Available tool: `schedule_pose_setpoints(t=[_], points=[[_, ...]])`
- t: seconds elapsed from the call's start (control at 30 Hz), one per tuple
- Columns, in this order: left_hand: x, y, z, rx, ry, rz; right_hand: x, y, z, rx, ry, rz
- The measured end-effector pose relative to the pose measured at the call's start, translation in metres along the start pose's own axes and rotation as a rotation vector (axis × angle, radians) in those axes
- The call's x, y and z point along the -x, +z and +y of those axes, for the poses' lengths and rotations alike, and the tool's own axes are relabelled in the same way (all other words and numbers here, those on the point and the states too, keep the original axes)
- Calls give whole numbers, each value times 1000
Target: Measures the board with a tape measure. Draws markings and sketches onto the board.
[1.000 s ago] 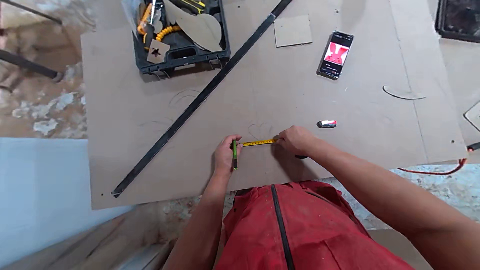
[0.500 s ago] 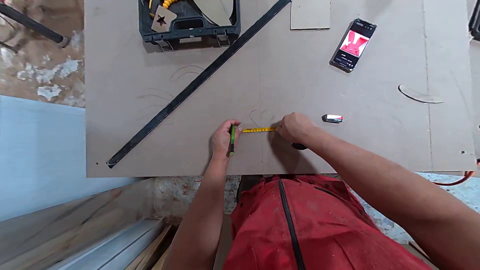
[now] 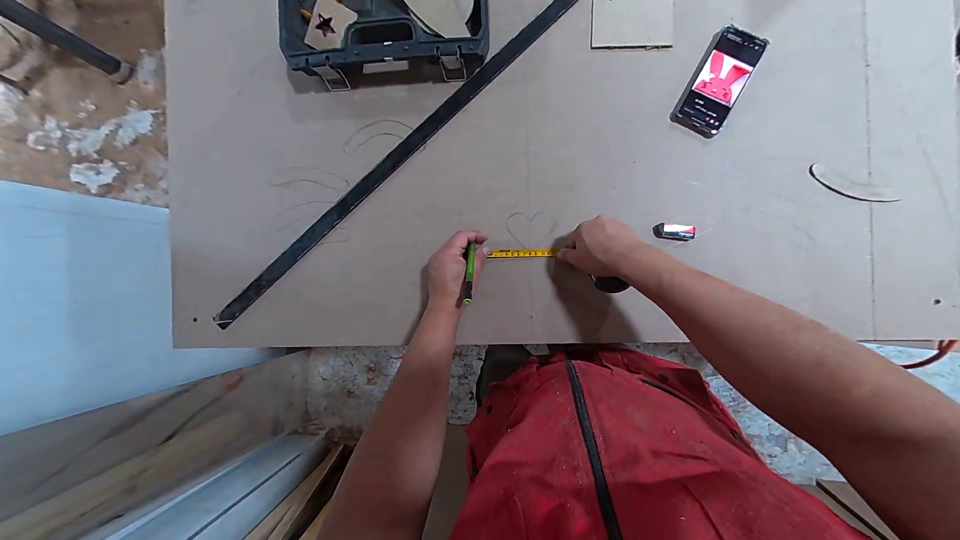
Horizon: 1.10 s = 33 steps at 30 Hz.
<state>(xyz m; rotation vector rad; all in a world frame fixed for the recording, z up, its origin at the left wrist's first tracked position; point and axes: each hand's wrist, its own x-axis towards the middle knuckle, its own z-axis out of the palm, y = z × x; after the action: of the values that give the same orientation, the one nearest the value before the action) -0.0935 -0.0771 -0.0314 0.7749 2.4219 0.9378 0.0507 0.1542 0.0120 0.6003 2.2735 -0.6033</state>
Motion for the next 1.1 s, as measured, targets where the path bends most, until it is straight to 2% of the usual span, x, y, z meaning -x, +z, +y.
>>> schedule_pose_setpoints(t=[0.37,0.5,0.57,0.63,0.77,0.87,1.1], points=[[0,-4,2,55,-15,-14,-9,-1,2,3,-7,-43],[-1,-9,-4,458,-95,16,-12,-1,3,21,-20,-47],[1,-9,-12,652,-75,38,-12,-2,2,32,-18,-61],[9,-8,-18,732,-49,41,-12,-2,2,30,-9,-65],[35,-4,-8,608,-111,88,-11,-2,1,10,5,-65],[49,8,6,464,-75,56,-10,-2,2,10,-4,-63],[45,34,17,334,-140,188,-11,-2,1,38,-11,-68]])
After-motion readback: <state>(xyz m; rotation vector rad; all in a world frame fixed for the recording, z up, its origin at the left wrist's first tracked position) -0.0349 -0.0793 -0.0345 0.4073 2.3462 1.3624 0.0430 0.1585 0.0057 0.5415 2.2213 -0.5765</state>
